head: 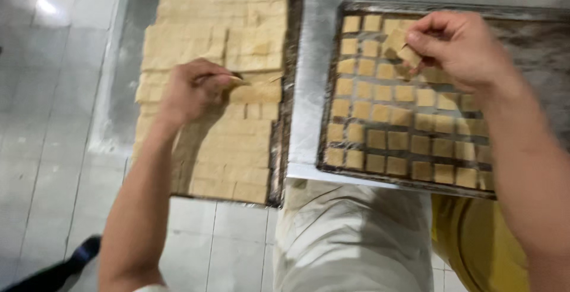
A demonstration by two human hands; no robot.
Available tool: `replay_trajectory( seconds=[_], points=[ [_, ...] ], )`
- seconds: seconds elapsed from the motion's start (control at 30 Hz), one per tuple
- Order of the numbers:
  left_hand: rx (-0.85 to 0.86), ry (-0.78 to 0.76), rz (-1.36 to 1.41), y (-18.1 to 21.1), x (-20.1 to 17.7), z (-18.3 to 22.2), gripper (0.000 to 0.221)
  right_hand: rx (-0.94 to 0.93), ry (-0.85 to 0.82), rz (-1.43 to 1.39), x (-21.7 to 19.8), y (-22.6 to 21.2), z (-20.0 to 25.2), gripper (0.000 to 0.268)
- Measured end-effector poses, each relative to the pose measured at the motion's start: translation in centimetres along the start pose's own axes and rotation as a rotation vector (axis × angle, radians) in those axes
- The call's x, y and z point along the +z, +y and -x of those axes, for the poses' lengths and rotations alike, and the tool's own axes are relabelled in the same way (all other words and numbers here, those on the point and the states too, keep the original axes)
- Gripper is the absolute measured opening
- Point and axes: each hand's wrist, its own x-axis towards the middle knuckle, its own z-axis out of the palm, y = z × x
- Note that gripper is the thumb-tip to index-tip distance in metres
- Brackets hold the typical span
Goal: The person picks up square pieces of dough from a large tray and arranges them onto a smaller baking tray by hand.
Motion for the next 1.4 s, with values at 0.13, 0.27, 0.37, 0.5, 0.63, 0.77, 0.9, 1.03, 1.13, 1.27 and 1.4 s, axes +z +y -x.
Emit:
replay_trajectory(
  seconds=[0.13, 0.27, 0.37, 0.5, 0.63, 0.77, 0.9, 1.03, 1.13, 1.27, 1.4],
  points=[
    [-0.05, 0.022, 0.007, 1.9, 1.0, -4.2, 0.013, 0.11, 0.206, 0.253, -6.5, 3.9, 0.3, 0.022],
    [0.358, -0.064, -0.118, 5.5, 7.7, -10.5, 0.016, -0.013, 0.302, 0.58, -11.8, 8.3, -1.0, 0.024],
    [0.301, -0.272, 0.029, 9.2, 16.6, -15.6, 0.015, -0.023, 0.23, 0.61, -14.5, 10.4, -1.8, 0.025],
    [0.329, -0.439, 0.175, 13.3, 26.5, -20.7, 0.014, 0.002, 0.101, 0.688, -14.0, 11.7, -3.7, 0.022],
    [0.337, -0.38, -0.14, 15.2, 30.9, -23.8, 0.014, 0.08, 0.201, 0.866, -13.3, 11.4, -4.4, 0.025],
    [0.465, -0.354, -0.266, 15.2, 29.9, -24.3, 0.017, -0.116, 0.287, 0.952, -12.3, 10.8, -4.2, 0.038],
    [0.434, -0.33, -0.363, 15.6, 27.4, -22.4, 0.025, -0.102, 0.194, 0.852, -10.9, 9.4, -4.3, 0.043],
    [0.427, -0.351, -0.395, 16.5, 26.3, -21.3, 0.029, -0.095, 0.113, 0.905, -9.5, 8.0, -4.3, 0.038],
    [0.442, -0.364, -0.414, 16.4, 25.9, -21.1, 0.03, -0.03, 0.054, 0.913, -9.1, 7.2, -4.1, 0.041],
    [0.496, -0.309, -0.37, 16.0, 26.4, -21.3, 0.036, 0.099, 0.094, 0.792, -10.7, 6.4, -3.4, 0.045],
    [0.551, -0.256, -0.369, 16.4, 29.7, -22.1, 0.029, 0.196, 0.195, 0.744, -13.9, 7.1, -1.5, 0.042]
  ],
)
